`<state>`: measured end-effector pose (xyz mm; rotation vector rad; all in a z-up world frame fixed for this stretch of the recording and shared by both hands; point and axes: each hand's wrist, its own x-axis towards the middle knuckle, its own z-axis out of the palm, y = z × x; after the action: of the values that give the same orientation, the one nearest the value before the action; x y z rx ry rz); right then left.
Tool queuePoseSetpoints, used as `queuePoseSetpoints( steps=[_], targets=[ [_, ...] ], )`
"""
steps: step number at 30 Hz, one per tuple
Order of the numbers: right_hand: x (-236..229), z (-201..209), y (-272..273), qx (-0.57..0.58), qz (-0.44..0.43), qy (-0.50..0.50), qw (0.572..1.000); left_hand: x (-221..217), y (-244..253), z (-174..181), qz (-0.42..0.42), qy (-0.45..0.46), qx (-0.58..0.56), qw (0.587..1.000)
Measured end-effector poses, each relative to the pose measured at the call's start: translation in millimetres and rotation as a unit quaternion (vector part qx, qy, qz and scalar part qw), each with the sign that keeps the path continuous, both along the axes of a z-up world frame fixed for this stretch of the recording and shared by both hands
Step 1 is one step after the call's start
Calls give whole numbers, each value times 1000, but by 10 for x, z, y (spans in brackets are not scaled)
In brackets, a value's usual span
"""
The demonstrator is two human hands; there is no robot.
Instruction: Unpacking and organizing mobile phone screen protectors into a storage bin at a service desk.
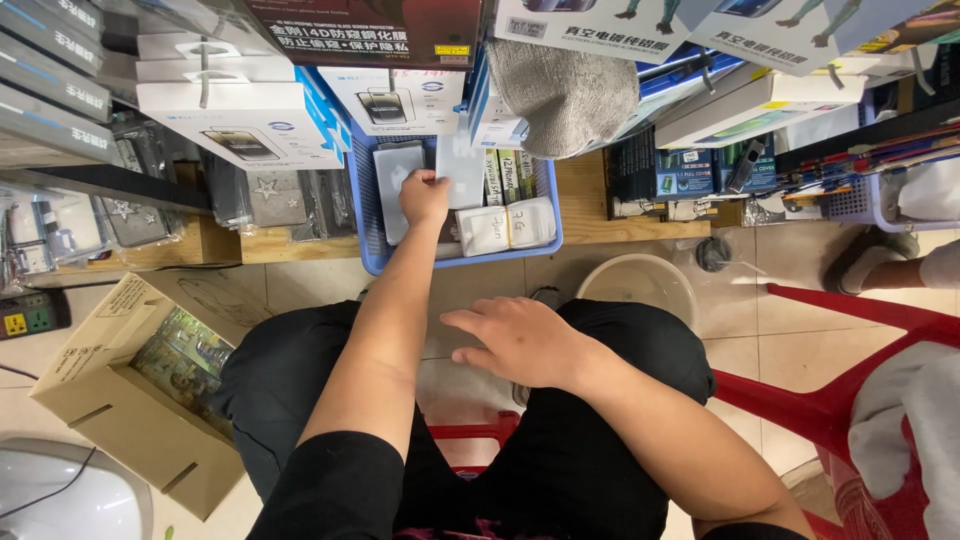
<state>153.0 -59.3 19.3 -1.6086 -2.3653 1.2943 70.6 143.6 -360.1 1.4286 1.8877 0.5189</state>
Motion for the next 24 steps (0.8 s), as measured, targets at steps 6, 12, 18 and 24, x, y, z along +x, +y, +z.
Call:
queuePoseSetpoints(
  steps=[6, 12, 18, 24],
  targets=[
    [11, -29, 21, -11, -15, -14, 1000, -139, 35, 764, -12, -16, -21, 1000],
    [68, -189, 58, 2, -46, -44, 998, -398, -9, 1780, -206, 122, -79, 968],
    [269, -328, 128, 13, -198, -197, 960, -447, -610, 2740, -387, 195, -51, 900],
    [477, -96, 337, 128, -431, -135, 883, -641, -1299, 4296, -317, -50, -70, 945]
  ],
)
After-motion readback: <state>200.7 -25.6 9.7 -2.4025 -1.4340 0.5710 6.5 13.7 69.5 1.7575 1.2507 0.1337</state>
